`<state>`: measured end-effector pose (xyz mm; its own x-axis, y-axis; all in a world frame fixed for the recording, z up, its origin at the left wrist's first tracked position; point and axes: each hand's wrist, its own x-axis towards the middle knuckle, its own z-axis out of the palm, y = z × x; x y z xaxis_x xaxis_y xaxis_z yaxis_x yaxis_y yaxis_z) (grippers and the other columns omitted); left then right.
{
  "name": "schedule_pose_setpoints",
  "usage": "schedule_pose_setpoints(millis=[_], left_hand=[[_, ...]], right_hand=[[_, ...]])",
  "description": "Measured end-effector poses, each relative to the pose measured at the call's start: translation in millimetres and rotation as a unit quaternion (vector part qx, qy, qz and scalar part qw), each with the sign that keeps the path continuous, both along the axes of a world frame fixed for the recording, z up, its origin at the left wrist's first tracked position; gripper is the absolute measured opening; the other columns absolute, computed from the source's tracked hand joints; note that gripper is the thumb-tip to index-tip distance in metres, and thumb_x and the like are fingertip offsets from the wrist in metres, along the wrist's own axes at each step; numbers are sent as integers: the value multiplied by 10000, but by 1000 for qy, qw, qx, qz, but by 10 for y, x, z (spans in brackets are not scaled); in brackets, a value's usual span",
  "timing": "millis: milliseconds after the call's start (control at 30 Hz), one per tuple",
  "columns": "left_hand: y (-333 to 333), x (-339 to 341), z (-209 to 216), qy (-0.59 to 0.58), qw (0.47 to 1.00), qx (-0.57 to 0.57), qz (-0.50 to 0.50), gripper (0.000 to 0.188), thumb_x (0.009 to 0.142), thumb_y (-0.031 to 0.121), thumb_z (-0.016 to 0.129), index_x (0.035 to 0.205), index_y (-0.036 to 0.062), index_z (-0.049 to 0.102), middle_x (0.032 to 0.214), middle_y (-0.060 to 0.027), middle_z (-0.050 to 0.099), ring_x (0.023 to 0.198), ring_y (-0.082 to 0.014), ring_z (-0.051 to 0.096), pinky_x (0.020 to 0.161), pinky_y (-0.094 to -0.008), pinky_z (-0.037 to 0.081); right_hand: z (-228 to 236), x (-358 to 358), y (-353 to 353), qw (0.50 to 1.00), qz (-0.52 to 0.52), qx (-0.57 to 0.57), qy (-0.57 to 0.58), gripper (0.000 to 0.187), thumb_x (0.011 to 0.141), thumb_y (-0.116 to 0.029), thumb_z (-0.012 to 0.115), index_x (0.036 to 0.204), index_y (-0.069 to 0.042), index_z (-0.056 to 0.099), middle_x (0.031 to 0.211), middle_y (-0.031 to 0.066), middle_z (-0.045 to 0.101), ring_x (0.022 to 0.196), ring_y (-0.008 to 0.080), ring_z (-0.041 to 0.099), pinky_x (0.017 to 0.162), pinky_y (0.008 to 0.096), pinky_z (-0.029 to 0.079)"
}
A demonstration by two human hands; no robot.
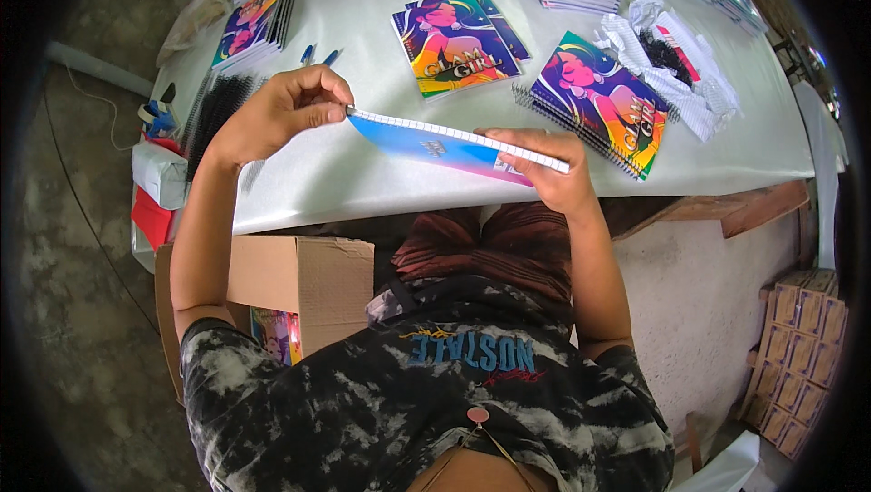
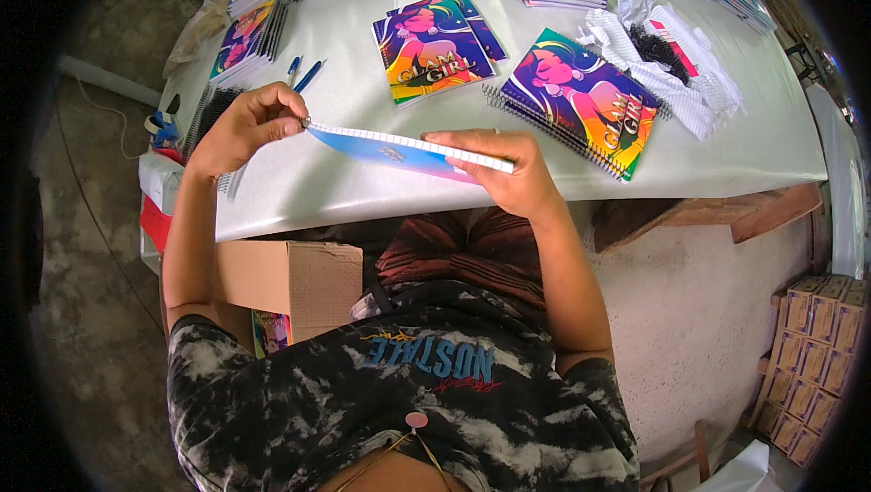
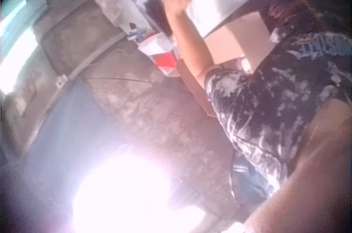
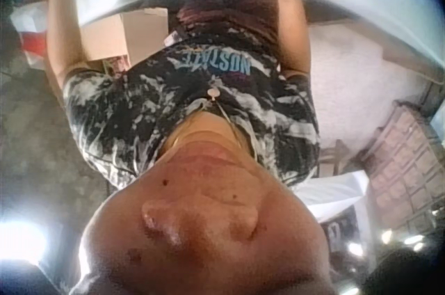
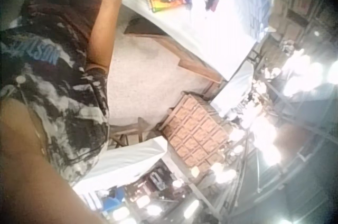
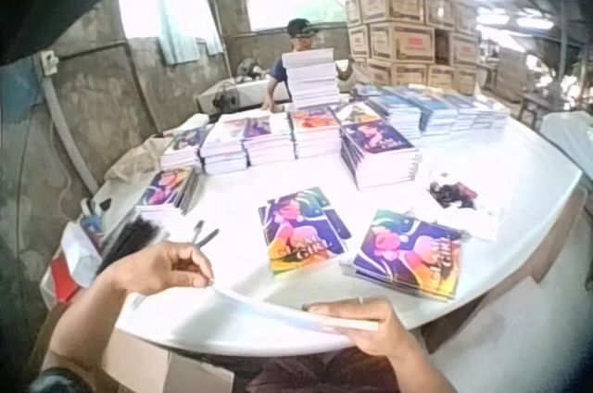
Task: The person inserts spiral wire bindings into the holes of notebook covers and pages. They use pliers to bend the wire ends into loops to secure the binding. The person handles multiple notebooks, stacking the finished ones on the table.
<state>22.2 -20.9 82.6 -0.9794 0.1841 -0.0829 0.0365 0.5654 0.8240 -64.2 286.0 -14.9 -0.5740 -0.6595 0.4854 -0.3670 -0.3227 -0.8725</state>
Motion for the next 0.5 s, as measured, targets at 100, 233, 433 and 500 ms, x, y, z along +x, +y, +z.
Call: schedule_pose_setpoints(millis=[100,233,433,500], left_hand=[[110,28,-23,170,979,-112,-14,225,875,131,566,1064,10,585,835,-46,586,733,-134,530,677,-265,441],[150,33,222,28,963,-266,-25,290,869,116,559,1133,-3,546,1012,-103,595,881,-209,556,810,-309,436],[211,50,64,314,860,-403,-19,236,848,154,580,1052,36,603,1000,-136,616,880,-295,575,783,-362,454],[313,7,268,105,912,-395,-31,240,812,150,613,1026,42,598,991,-145,613,923,-299,572,801,-374,446]], right_hand=[[27,40,10,998,-17,15,-63,256,808,74,569,1054,29,625,1018,104,659,902,119,599,816,243,471],[-40,53,5,995,-55,50,-65,254,818,52,575,1065,17,625,1020,91,660,875,96,594,782,232,480],[-49,78,-53,995,-75,33,60,302,793,63,581,1084,-7,624,1060,116,647,923,174,635,797,263,494],[-58,80,-44,992,-82,35,86,316,782,69,583,1085,-9,625,1065,124,644,939,198,639,805,272,495]])
